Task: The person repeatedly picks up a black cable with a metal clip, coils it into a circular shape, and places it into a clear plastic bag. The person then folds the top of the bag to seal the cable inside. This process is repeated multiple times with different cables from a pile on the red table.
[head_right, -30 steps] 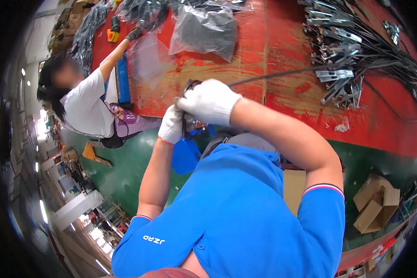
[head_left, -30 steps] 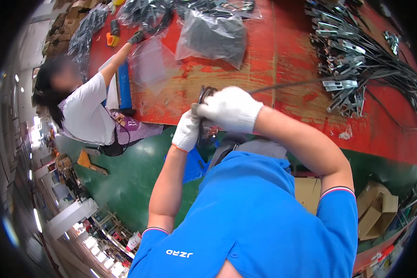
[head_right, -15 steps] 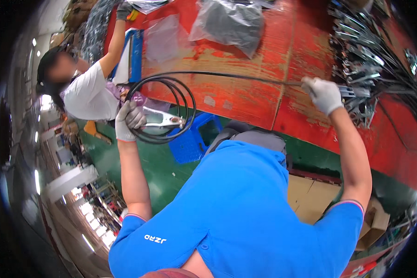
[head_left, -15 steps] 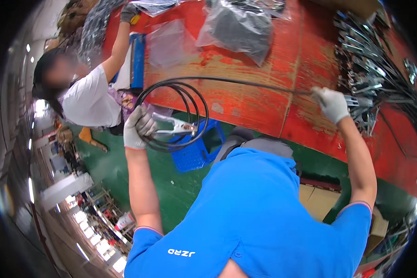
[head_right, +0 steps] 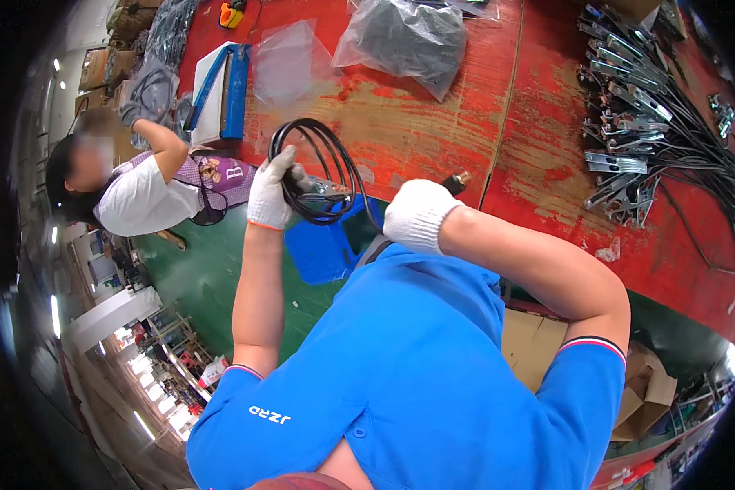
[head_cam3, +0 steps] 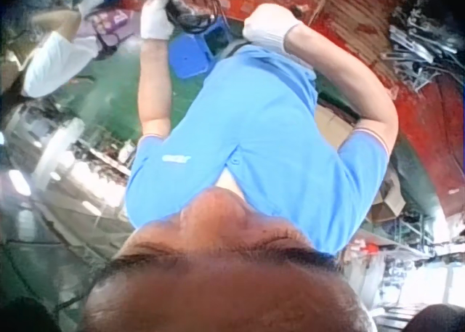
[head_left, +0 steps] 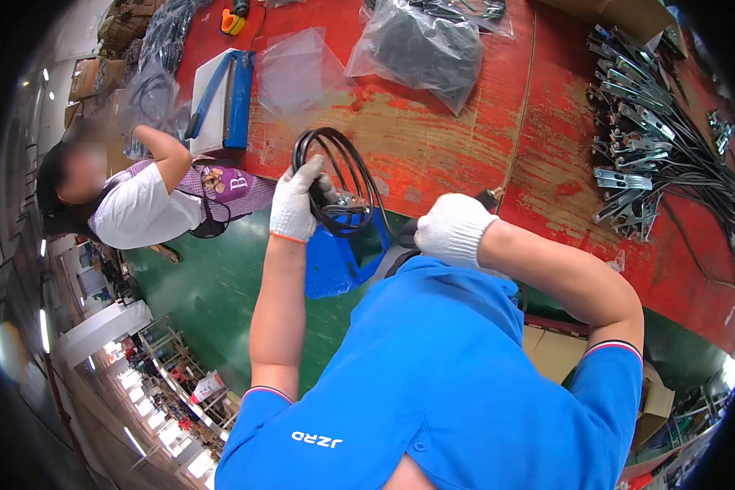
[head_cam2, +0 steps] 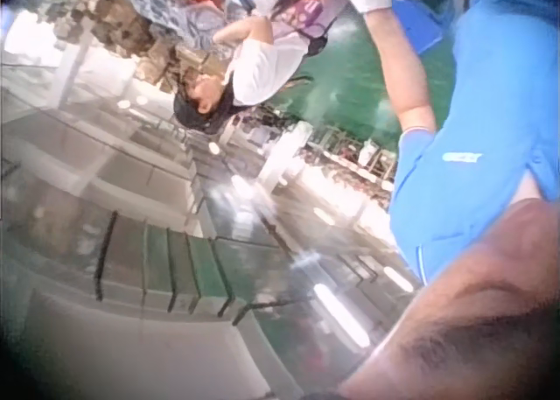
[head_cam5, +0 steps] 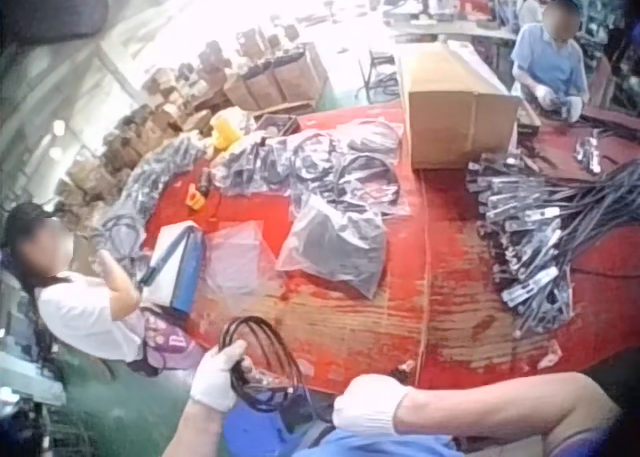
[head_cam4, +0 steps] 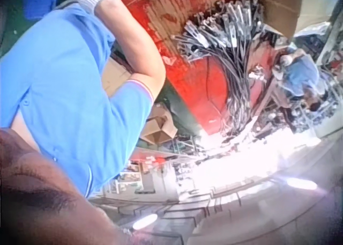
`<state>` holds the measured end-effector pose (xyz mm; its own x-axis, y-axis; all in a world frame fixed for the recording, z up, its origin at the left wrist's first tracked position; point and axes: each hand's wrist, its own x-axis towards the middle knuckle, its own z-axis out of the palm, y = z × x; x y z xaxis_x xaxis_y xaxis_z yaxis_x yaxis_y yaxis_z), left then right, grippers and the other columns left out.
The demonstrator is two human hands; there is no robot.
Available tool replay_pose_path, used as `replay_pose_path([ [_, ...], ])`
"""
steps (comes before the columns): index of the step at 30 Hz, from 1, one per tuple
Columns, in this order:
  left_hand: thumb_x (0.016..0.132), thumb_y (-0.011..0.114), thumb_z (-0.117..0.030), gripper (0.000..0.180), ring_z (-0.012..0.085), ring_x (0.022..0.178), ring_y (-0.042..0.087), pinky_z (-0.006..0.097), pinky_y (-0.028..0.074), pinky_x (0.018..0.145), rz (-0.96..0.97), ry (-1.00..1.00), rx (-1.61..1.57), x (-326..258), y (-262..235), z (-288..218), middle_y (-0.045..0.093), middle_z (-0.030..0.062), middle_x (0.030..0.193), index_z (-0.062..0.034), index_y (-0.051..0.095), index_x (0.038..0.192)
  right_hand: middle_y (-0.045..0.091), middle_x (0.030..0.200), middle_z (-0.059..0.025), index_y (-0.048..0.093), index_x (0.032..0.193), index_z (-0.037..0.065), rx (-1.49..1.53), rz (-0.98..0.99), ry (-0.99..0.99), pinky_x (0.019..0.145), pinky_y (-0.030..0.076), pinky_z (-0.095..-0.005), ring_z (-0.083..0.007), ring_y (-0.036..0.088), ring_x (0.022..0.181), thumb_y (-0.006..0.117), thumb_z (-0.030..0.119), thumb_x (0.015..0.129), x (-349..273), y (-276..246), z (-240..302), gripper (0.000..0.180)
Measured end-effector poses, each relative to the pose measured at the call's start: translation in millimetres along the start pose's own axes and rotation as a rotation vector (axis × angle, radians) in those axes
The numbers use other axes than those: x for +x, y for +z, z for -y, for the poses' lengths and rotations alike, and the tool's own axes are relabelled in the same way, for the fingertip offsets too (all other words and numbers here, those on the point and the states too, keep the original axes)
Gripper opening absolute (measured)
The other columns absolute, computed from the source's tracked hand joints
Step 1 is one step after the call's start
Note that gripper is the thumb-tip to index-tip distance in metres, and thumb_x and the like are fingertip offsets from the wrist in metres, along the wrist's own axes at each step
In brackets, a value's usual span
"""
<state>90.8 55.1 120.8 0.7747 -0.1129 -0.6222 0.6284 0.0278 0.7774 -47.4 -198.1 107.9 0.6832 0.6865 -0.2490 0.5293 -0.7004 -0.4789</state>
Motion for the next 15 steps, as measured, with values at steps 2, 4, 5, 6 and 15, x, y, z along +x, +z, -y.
replay_pose_path([
  [2,0.095,0.077,-0.023,0.019,0.0172,0.058,0.064,0.031,0.054,0.055,0.024,-0.004,0.024,-4.9,10.2,4.9,0.066,0.0037,0.071,-0.0107,0.063,0.09,0.076,0.079,-0.0149,0.081,0.081,0.009,-0.009,0.038,-0.005,0.069,0.06,-0.0457,-0.0352,0.076,0.078,0.068,0.016,0.076,5.6,-1.1,-0.1,0.016],
  [4,0.095,0.077,-0.023,0.02,0.0176,0.058,0.064,0.031,0.054,0.056,0.026,0.003,0.046,-11.1,15.3,6.9,0.066,0.0037,0.071,-0.0107,0.063,0.09,0.075,0.078,-0.0148,0.081,0.082,0.01,-0.018,0.055,-0.063,0.069,0.06,-0.0461,-0.0352,0.076,0.078,0.068,0.015,0.076,10.0,-2.3,-3.0,0.016],
  [5,0.095,0.076,-0.024,0.019,0.017,0.058,0.064,0.032,0.054,0.056,0.041,-0.001,0.048,-14.2,17.3,9.6,0.066,0.0037,0.07,-0.0102,0.063,0.091,0.075,0.078,-0.0148,0.081,0.082,0.01,-0.018,0.058,-0.087,0.069,0.06,-0.0462,-0.0355,0.075,0.077,0.068,0.015,0.076,10.0,-4.1,-3.9,0.015],
  [6,0.096,0.075,-0.025,0.02,0.0166,0.059,0.064,0.033,0.054,0.057,0.055,-0.014,0.085,-17.4,19.9,11.7,0.065,0.0036,0.07,-0.009,0.064,0.092,0.075,0.078,-0.0149,0.08,0.081,0.01,-0.023,0.059,-0.115,0.068,0.06,-0.0463,-0.0359,0.075,0.076,0.068,0.015,0.076,12.8,-6.8,-4.3,0.014],
  [15,0.102,0.065,-0.041,0.043,0.0113,0.081,0.068,0.03,0.056,0.073,0.259,-0.048,0.496,-63.3,38.7,42.6,0.074,0.0065,0.096,-0.0002,0.072,0.115,0.07,0.078,-0.0127,0.068,0.09,0.009,-0.035,-0.178,-0.221,0.062,0.057,-0.0462,-0.0322,0.073,0.07,0.066,0.031,0.087,27.8,-28.2,-3.9,0.023],
])
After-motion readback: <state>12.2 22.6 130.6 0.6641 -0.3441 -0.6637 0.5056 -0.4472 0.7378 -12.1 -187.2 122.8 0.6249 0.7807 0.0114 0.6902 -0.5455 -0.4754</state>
